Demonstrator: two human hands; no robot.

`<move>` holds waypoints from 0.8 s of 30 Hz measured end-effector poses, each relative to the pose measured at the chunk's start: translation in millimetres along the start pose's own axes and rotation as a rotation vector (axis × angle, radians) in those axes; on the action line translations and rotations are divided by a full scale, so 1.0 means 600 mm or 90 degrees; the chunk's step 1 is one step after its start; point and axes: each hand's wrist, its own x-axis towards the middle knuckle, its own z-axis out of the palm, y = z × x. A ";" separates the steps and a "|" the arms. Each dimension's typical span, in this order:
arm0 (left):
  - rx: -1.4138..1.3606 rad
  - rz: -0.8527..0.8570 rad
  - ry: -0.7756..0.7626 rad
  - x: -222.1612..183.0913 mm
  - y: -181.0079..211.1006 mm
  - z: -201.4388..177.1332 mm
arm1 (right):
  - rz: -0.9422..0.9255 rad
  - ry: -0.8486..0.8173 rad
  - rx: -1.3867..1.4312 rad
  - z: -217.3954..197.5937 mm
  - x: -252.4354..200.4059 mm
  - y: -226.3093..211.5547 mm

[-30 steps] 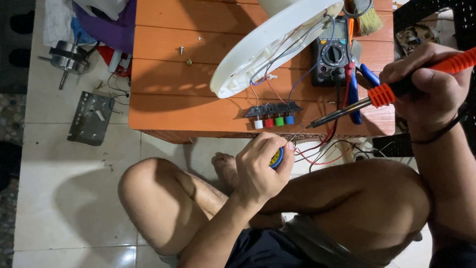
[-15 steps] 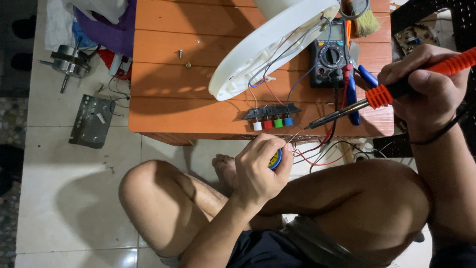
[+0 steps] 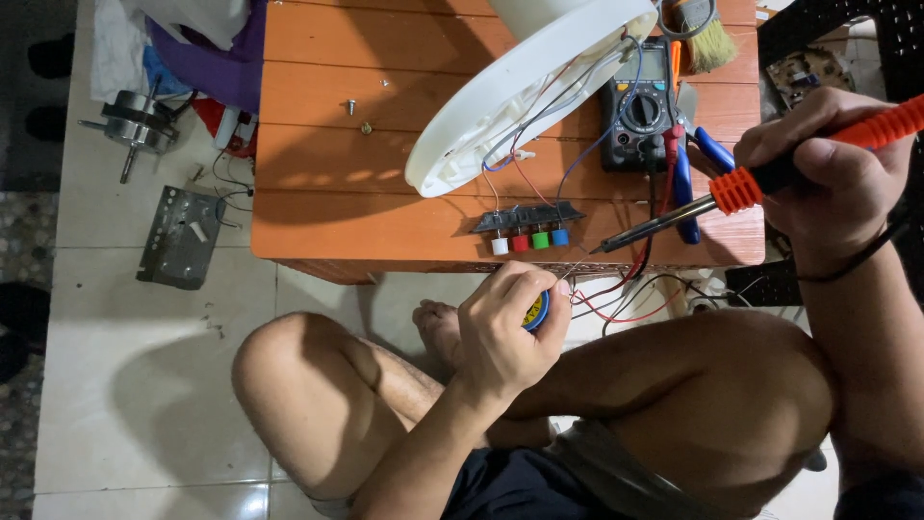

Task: Stripping electrical wires and soldering them to a fan's control switch panel followed by multimeter testing

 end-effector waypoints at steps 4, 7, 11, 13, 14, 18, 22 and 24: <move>0.010 0.006 0.000 -0.001 -0.001 0.000 | 0.003 0.029 0.007 0.005 -0.002 -0.002; -0.003 0.003 0.003 -0.001 -0.002 0.001 | 0.013 0.036 0.010 0.023 0.001 -0.020; -0.002 0.005 0.005 -0.002 -0.002 0.003 | -0.009 0.026 -0.030 0.011 -0.002 -0.010; 0.001 0.005 -0.007 -0.002 -0.002 0.002 | 0.022 0.045 -0.015 0.015 -0.004 -0.015; 0.001 0.005 -0.007 -0.001 -0.001 0.002 | 0.022 0.045 -0.015 0.008 -0.001 -0.011; -0.002 0.001 0.003 -0.001 -0.002 0.001 | -0.005 -0.022 -0.039 -0.003 0.002 -0.003; -0.014 0.001 0.000 -0.001 -0.002 0.000 | 0.044 0.048 -0.021 0.005 -0.004 -0.005; -0.011 -0.001 0.004 -0.002 -0.003 0.002 | 0.045 0.049 -0.022 0.007 -0.004 -0.007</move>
